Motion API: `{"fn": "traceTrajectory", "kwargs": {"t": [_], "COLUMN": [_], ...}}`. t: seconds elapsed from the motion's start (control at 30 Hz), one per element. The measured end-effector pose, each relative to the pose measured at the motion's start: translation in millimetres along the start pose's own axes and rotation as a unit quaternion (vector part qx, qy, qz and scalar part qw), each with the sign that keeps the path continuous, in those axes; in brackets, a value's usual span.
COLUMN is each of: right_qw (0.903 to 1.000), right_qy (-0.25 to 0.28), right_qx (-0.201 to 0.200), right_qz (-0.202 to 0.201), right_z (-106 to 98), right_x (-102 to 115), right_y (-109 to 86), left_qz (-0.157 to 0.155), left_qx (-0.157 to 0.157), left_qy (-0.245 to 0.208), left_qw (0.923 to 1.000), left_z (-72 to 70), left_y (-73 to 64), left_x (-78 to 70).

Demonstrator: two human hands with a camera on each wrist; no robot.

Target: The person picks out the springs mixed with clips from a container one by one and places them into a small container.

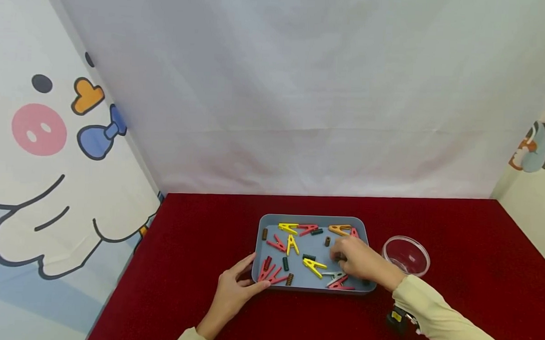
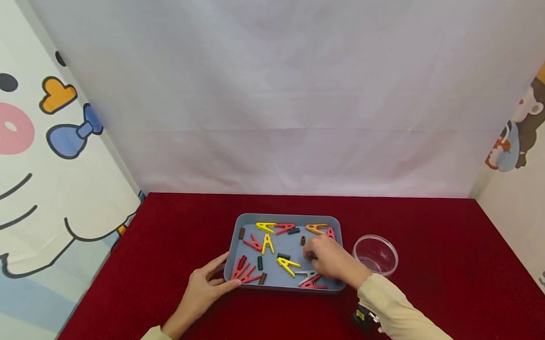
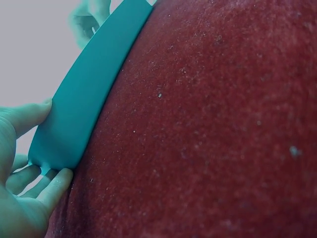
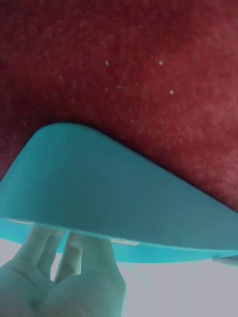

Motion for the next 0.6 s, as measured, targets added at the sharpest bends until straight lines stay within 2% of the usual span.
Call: {"fn": "traceTrajectory", "kwargs": {"t": [0.27,0.4,0.6], "right_qw": [0.9988,0.9987,0.9988], "right_qy": [0.030,0.031,0.030], "right_qx": [0.011,0.005,-0.008], "right_qz": [0.036,0.041,0.038], "right_z": [-4.6,-7.7,-11.8], "right_x": [-6.7,-6.0,-6.5], "right_y": [1.0,0.8,-1.6], "left_qz": [-0.001,-0.002,-0.011], "left_qx": [-0.001,-0.002,0.005], "left_qy": [-0.006,-0.003,-0.024], "left_qw": [1.0000,1.0000,0.9996], "left_z": [0.6,0.4,2.1], "left_y": [0.7,0.2,1.3], "left_x": [0.5,0.9,4.1]}}
Point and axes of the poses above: each hand's wrist, its own y-axis towards the middle knuckle, its own z-axis out of the palm, x = y × z, the point moved 9 cm from there along y, towards the middle knuckle, and after that the axes turned 3 degrees about -x, right-handed, at the moved point
